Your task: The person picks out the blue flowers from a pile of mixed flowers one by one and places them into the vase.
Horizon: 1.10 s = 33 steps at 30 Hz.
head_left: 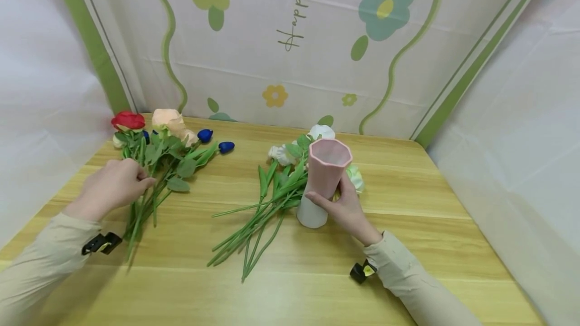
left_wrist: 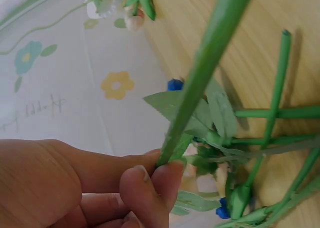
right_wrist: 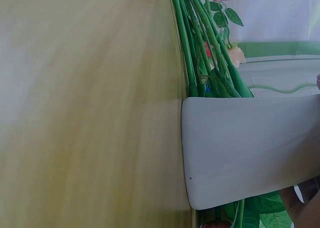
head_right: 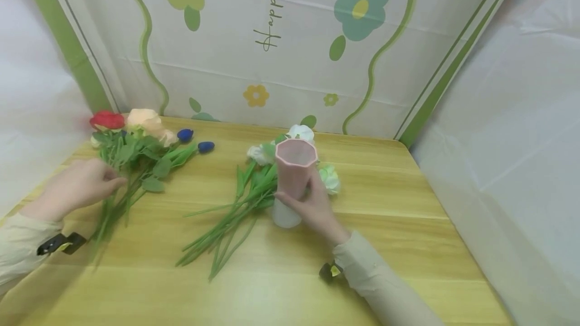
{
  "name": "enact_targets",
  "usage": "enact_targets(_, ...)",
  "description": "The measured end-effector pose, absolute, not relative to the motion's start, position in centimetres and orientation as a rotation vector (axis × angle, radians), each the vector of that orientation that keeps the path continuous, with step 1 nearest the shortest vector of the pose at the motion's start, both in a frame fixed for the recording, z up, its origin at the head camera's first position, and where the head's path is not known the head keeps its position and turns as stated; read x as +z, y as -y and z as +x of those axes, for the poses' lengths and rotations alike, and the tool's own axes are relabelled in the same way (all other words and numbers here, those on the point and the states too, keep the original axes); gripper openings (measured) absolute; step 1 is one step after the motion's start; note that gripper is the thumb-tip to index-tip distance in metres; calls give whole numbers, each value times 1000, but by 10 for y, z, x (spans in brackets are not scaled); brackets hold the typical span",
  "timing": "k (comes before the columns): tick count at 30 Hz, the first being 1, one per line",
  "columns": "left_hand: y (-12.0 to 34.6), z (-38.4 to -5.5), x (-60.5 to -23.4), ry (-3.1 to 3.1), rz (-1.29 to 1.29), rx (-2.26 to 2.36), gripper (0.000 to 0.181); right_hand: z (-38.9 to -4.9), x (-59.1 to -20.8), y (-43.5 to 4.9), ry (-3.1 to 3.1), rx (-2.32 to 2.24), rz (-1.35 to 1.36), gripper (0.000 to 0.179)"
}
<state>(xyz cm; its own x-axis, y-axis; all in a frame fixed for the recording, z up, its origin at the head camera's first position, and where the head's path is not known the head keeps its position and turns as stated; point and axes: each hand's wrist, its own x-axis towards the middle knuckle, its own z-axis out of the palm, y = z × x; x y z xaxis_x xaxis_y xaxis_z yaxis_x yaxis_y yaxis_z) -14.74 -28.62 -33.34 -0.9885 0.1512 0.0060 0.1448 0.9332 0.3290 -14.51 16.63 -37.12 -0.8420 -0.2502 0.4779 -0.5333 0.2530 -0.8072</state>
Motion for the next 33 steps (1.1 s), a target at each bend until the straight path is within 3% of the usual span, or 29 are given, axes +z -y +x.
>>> enact_targets(33, 243, -148, -321, -3095, 394, 582, 46, -145, -373, -166, 2251, 1627, 755, 69)
